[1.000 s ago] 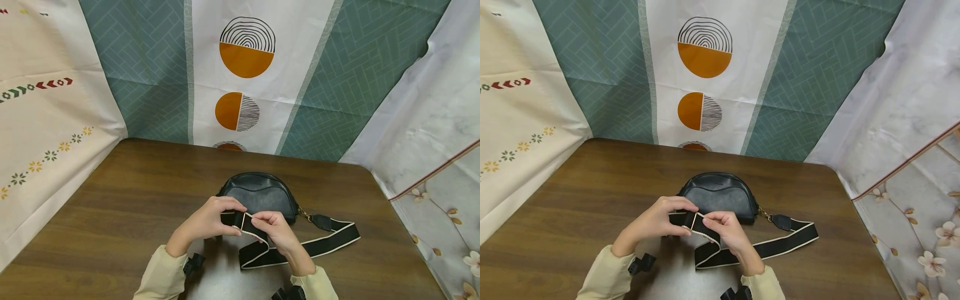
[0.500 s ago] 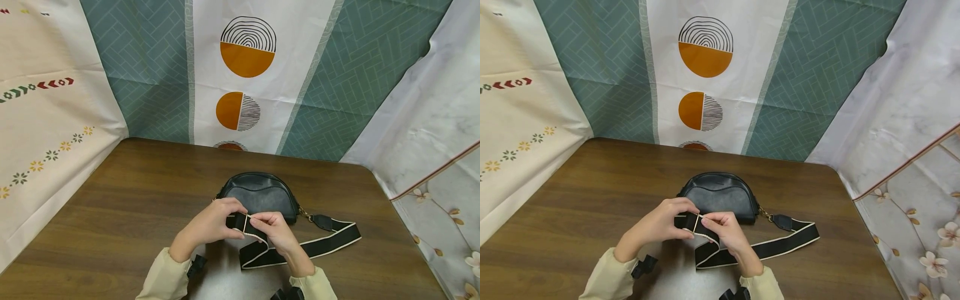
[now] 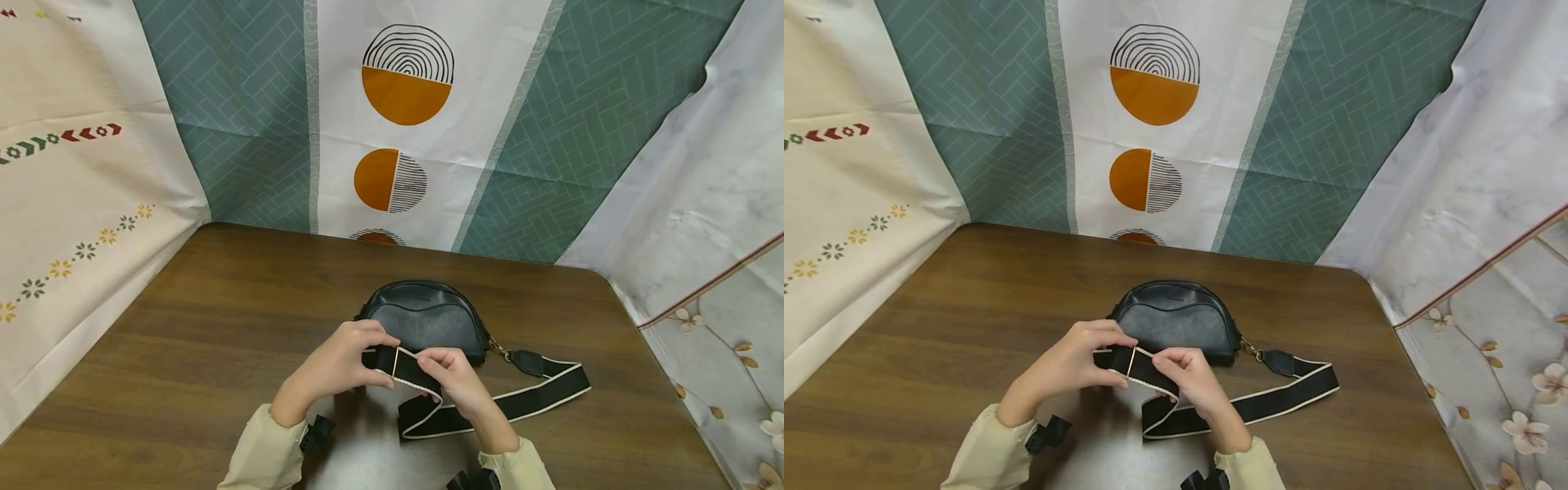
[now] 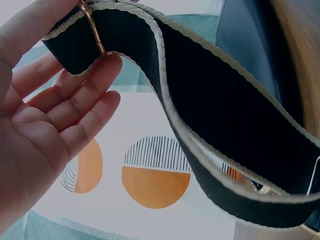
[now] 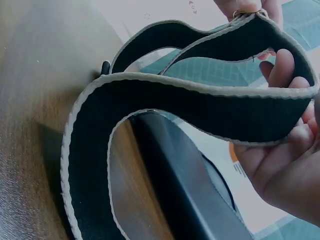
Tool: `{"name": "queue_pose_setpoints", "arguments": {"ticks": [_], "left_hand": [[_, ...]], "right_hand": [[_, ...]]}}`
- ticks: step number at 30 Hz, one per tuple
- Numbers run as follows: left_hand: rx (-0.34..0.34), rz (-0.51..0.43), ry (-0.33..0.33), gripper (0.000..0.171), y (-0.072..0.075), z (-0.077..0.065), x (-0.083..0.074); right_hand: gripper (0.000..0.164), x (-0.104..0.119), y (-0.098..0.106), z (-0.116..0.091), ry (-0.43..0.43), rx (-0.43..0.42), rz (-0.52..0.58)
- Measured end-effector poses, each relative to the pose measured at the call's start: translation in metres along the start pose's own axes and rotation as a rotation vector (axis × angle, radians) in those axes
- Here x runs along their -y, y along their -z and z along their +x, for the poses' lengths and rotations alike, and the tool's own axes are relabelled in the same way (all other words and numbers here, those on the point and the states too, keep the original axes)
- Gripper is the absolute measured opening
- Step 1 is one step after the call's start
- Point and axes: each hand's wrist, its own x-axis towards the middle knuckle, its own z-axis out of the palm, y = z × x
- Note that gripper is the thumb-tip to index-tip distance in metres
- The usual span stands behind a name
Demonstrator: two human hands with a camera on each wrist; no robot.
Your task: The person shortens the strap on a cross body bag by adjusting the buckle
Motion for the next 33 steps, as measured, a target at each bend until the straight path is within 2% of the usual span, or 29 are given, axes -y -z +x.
{"name": "queue_pose_setpoints", "arguments": {"ticks": [9,13,17,26,30,33], "left_hand": [[0.044,0.015,0.031,0.043,-0.002,0.000,-0.001],[0.052,0.058,0.007,0.043,-0.004,0.002,-0.003],[0.032,0.107,-0.025,0.041,-0.008,0.004,-0.005],[0.019,0.145,-0.013,0.044,-0.007,0.000,-0.003],[0.006,0.117,-0.014,0.046,-0.003,-0.002,-0.002],[-0.005,0.089,-0.003,0.046,0.000,-0.004,-0.001]], "right_hand": [[0.021,0.000,0.000,-0.001,0.057,-0.051,-0.129],[0.021,0.002,-0.004,0.000,0.059,-0.064,-0.131],[0.021,0.003,-0.009,0.002,0.047,-0.085,-0.133],[0.028,0.000,-0.012,0.001,-0.006,-0.063,-0.028],[0.030,0.000,-0.008,-0.002,0.040,-0.016,0.006],[0.019,-0.002,-0.003,-0.004,0.082,0.028,0.034]]}}
